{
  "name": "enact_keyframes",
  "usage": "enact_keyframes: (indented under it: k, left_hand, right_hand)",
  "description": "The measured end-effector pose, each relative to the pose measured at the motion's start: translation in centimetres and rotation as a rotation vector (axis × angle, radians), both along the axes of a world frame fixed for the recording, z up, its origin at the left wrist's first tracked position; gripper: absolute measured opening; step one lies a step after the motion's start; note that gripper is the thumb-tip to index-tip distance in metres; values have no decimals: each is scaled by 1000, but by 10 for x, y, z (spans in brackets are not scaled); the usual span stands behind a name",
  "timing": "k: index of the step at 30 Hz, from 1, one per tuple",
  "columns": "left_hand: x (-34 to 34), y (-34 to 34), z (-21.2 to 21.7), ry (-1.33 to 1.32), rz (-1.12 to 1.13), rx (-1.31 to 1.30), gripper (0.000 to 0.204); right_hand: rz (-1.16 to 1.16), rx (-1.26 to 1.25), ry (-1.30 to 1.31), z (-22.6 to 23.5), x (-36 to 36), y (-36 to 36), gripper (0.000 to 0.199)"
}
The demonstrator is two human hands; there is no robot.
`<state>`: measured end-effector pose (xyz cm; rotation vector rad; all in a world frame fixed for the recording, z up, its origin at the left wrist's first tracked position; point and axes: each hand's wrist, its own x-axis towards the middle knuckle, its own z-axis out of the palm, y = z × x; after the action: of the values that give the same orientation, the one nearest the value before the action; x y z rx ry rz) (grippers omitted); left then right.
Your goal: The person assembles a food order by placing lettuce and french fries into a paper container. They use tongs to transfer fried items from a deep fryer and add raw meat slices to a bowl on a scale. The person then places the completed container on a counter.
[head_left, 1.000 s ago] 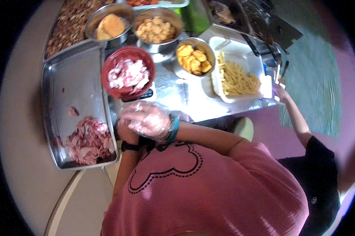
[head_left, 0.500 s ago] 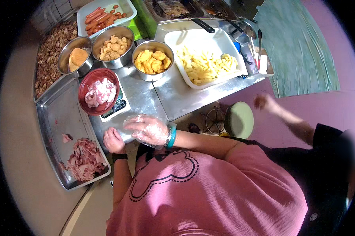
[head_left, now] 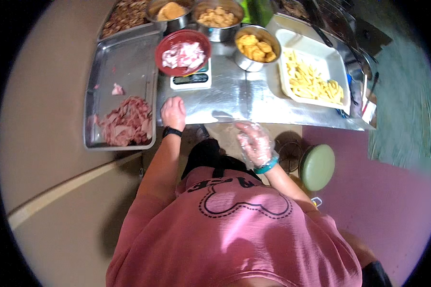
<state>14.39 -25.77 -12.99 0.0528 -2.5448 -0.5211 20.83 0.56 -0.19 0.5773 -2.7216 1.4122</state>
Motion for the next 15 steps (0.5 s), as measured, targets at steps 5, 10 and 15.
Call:
enact_keyframes:
  k: [5, 10, 15]
  left_hand:
    - [3, 1, 0, -57, 63, -15, 7]
    - [2, 3, 2, -81, 50, 17, 7]
    - [3, 2, 6, -96, 40, 44, 5]
  right_hand:
    - [18, -2, 15, 2, -4, 5, 29]
    - [17, 40, 23, -4, -21, -3, 26]
    - [99, 8, -16, -7, -43, -12, 27]
